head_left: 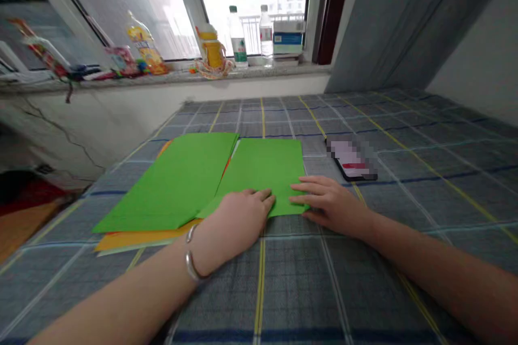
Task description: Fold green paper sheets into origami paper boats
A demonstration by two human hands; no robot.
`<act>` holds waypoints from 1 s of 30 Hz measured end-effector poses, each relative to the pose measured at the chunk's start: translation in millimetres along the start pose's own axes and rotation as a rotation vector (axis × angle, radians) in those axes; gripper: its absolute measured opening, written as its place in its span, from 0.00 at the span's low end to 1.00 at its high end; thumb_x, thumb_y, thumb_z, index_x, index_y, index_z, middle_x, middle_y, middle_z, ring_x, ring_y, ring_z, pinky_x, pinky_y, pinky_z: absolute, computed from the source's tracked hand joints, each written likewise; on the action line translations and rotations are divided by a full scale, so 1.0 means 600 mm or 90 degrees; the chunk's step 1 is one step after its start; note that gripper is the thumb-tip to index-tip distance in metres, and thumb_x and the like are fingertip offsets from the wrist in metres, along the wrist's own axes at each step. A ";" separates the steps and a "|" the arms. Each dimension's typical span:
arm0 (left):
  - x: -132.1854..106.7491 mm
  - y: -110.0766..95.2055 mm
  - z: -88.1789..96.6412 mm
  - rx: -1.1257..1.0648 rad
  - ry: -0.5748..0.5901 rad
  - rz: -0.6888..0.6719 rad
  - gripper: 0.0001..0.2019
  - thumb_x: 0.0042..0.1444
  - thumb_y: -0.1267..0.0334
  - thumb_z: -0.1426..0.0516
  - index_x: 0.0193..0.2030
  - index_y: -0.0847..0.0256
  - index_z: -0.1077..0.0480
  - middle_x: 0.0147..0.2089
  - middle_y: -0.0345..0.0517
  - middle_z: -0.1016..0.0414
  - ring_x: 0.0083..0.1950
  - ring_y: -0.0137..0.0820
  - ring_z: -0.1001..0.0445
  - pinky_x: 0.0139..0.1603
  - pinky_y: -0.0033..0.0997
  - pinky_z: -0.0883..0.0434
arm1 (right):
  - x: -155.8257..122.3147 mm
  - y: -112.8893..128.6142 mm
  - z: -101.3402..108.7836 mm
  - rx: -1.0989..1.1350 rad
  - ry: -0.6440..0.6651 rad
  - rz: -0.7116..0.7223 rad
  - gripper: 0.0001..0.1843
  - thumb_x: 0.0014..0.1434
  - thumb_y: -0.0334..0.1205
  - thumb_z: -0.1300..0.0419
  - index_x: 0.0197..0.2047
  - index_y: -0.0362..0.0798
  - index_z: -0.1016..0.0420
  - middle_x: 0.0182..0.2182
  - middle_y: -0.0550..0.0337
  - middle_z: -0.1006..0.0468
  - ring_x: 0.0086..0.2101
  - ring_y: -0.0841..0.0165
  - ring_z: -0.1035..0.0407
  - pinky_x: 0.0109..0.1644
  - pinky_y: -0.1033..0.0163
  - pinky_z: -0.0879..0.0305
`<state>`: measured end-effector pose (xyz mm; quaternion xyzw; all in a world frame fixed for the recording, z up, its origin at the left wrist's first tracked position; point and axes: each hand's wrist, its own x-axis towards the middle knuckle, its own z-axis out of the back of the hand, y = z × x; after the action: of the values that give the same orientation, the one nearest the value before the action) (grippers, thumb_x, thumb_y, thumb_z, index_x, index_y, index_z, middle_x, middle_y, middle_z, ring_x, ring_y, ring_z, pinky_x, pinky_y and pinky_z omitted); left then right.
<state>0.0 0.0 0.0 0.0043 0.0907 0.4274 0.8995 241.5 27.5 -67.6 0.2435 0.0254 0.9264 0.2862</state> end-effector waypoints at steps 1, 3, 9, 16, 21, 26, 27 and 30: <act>0.002 -0.003 -0.005 -0.019 -0.023 -0.004 0.21 0.61 0.72 0.51 0.61 0.61 0.33 0.61 0.48 0.29 0.54 0.42 0.25 0.52 0.45 0.25 | -0.001 -0.004 0.001 0.012 -0.003 0.006 0.19 0.57 0.34 0.38 0.52 0.54 0.22 0.54 0.58 0.24 0.56 0.58 0.35 0.60 0.45 0.38; 0.005 -0.007 -0.011 -0.049 -0.048 -0.016 0.20 0.62 0.68 0.49 0.60 0.57 0.33 0.59 0.45 0.27 0.55 0.41 0.25 0.54 0.44 0.26 | -0.003 -0.011 0.003 0.041 -0.002 0.014 0.18 0.56 0.31 0.39 0.50 0.54 0.21 0.51 0.59 0.21 0.54 0.59 0.32 0.59 0.47 0.37; -0.006 0.023 0.009 -0.082 0.037 -0.098 0.23 0.62 0.59 0.45 0.63 0.51 0.36 0.64 0.46 0.33 0.62 0.41 0.31 0.62 0.42 0.33 | -0.018 -0.028 0.028 0.131 0.053 0.016 0.13 0.63 0.33 0.45 0.46 0.51 0.20 0.46 0.59 0.18 0.52 0.65 0.29 0.59 0.56 0.35; -0.016 0.066 0.023 -0.151 0.125 -0.127 0.40 0.53 0.57 0.38 0.71 0.49 0.50 0.73 0.47 0.50 0.72 0.41 0.47 0.70 0.40 0.44 | -0.048 -0.043 0.080 0.186 0.138 -0.024 0.10 0.61 0.34 0.42 0.43 0.51 0.21 0.47 0.56 0.20 0.50 0.64 0.28 0.56 0.57 0.33; -0.001 0.083 0.003 -0.163 0.097 -0.116 0.36 0.55 0.48 0.40 0.69 0.48 0.44 0.72 0.48 0.48 0.71 0.44 0.46 0.69 0.44 0.46 | -0.054 -0.040 0.106 0.152 0.196 -0.100 0.09 0.59 0.35 0.42 0.40 0.49 0.21 0.39 0.54 0.19 0.40 0.64 0.26 0.46 0.58 0.30; 0.015 0.102 -0.012 -0.171 0.060 -0.159 0.34 0.52 0.49 0.37 0.65 0.47 0.38 0.72 0.46 0.48 0.72 0.47 0.49 0.70 0.48 0.48 | -0.056 -0.046 0.096 0.158 0.199 -0.094 0.18 0.53 0.43 0.34 0.48 0.52 0.22 0.50 0.53 0.22 0.50 0.60 0.29 0.54 0.54 0.34; 0.016 0.105 -0.014 -0.179 0.066 -0.156 0.37 0.51 0.52 0.36 0.67 0.48 0.41 0.73 0.46 0.51 0.72 0.48 0.51 0.70 0.49 0.48 | -0.056 -0.047 0.092 0.158 0.198 -0.086 0.16 0.53 0.42 0.34 0.47 0.53 0.21 0.51 0.53 0.23 0.50 0.60 0.29 0.55 0.54 0.34; 0.021 0.114 -0.021 -0.219 0.065 -0.155 0.33 0.54 0.66 0.39 0.67 0.49 0.41 0.74 0.46 0.52 0.73 0.46 0.54 0.70 0.49 0.48 | -0.057 -0.051 0.080 0.158 0.152 -0.100 0.11 0.58 0.39 0.39 0.45 0.54 0.20 0.48 0.55 0.21 0.47 0.62 0.28 0.53 0.55 0.33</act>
<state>-47.0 52.4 -8.5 -0.1820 0.0617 0.3241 0.9263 304.3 29.9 -45.8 0.1623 0.1921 0.9132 0.3207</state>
